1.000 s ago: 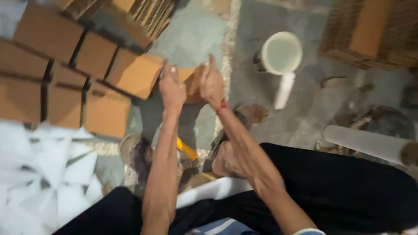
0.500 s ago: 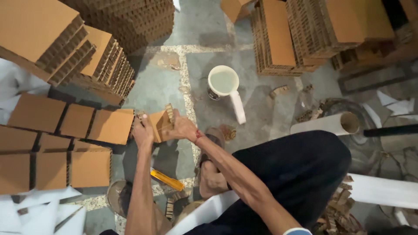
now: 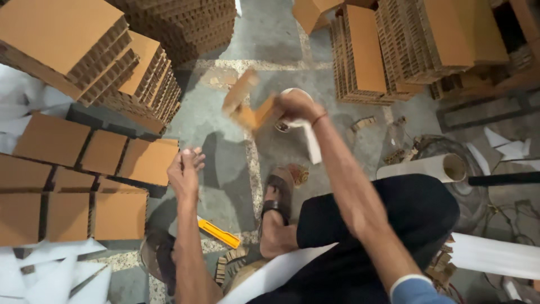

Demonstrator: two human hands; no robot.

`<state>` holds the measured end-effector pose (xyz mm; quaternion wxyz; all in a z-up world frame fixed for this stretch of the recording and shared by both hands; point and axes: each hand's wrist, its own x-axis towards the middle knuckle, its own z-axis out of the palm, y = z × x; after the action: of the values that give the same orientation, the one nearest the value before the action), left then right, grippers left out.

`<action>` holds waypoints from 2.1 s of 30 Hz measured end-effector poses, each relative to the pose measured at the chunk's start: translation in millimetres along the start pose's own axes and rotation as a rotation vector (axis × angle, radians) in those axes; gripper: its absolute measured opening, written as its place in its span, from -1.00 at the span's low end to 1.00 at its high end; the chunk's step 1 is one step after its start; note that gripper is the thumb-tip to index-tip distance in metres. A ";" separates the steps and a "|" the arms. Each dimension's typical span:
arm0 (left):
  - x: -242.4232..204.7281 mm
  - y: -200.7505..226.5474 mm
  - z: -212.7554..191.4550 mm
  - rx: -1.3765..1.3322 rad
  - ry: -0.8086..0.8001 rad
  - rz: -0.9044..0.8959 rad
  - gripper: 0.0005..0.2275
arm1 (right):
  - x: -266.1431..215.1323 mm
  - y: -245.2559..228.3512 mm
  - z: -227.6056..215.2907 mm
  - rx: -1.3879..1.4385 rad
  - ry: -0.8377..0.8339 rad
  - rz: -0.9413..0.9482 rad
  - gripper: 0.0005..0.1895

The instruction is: The person sits on the floor and assembles small cardboard boxes by applying glue to the edges of the cardboard pieces using a white foam applicator. They fold the pieces into a box shape and press the glued edges together to secure the structure.

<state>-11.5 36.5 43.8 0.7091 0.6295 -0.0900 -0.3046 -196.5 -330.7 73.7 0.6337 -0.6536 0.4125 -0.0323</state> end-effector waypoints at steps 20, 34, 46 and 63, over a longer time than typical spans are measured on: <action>15.1 -68.1 8.6 0.184 -0.002 -0.139 -0.71 | 37.4 -79.2 -16.5 0.684 0.482 -0.443 -0.49; 4.2 -39.5 0.6 0.318 0.258 0.233 -0.79 | -35.4 37.3 165.8 0.554 0.216 -0.303 -0.67; 22.5 -27.0 -96.6 -0.153 0.940 0.303 -0.78 | -22.7 30.9 345.6 -0.731 -0.019 -0.745 0.18; 23.8 -31.0 -110.0 -0.307 0.506 -0.064 -0.62 | -86.5 -61.4 332.7 -0.794 -0.076 -0.720 0.25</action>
<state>53.8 115.1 -12.7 0.7860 0.5732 0.1568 -0.1703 -34.8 -22.6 103.1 0.3011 -0.9438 0.1197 -0.0654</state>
